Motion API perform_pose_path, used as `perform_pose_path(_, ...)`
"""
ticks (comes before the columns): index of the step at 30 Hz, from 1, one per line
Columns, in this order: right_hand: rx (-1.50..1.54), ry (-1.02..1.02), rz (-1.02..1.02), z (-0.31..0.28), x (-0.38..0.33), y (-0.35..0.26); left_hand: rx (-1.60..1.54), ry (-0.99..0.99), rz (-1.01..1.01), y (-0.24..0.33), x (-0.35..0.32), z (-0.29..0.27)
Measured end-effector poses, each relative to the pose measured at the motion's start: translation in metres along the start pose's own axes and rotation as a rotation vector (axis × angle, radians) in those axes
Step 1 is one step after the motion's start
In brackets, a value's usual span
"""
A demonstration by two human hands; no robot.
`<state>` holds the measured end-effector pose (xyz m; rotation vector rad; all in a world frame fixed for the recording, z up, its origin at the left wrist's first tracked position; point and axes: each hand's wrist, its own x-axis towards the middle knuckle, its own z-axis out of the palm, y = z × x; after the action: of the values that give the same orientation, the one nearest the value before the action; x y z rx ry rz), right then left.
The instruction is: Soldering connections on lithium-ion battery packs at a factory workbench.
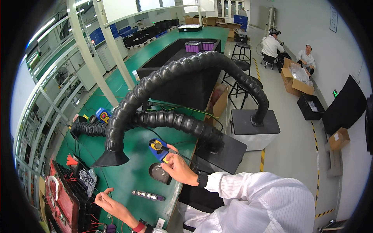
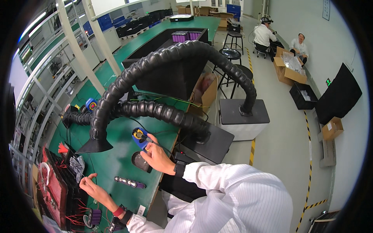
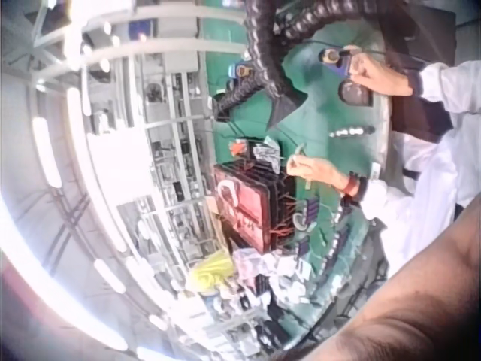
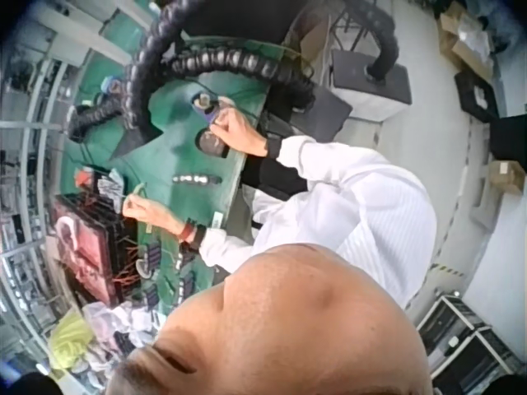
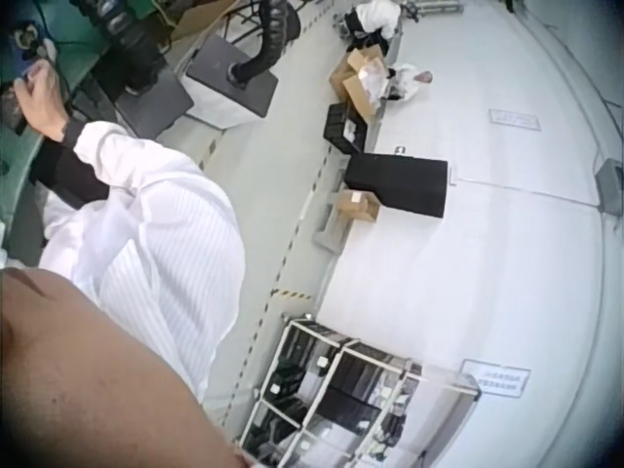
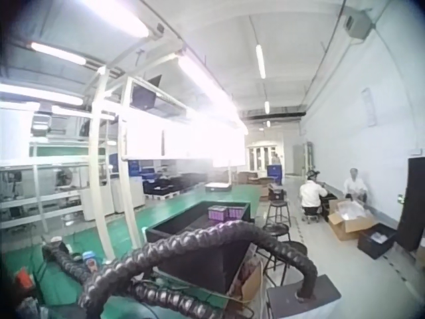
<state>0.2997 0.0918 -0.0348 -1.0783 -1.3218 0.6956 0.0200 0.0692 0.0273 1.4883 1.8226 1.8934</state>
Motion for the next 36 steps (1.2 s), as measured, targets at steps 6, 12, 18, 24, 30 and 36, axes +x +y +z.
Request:
perform_pose_path(6, 0.062, -0.053, 0.092, -0.003, -0.021, 0.001, 0.073, -0.02, -0.004, -0.012, 0.016, 0.018)
perform_pose_path(12, 0.06, -0.212, 0.024, -0.003, -0.052, -0.029, 0.111, -0.037, -0.02, -0.043, 0.032, 0.027)
perform_pose_path(18, -0.015, -0.538, -0.043, 0.012, -0.063, -0.057, 0.139, -0.032, 0.013, -0.123, 0.043, 0.034)
perform_pose_path(24, -0.2, -0.523, -0.187, 0.046, -0.061, -0.032, 0.287, -0.144, 0.012, -0.125, 0.035, 0.051)
perform_pose_path(30, -0.115, -0.511, -0.089, 0.064, -0.052, -0.03, 0.157, -0.061, -0.063, -0.091, 0.016, 0.056)
perform_pose_path(36, -0.175, -0.473, -0.206, 0.069, -0.055, -0.032, -0.153, 0.151, -0.164, -0.063, 0.002, 0.049)
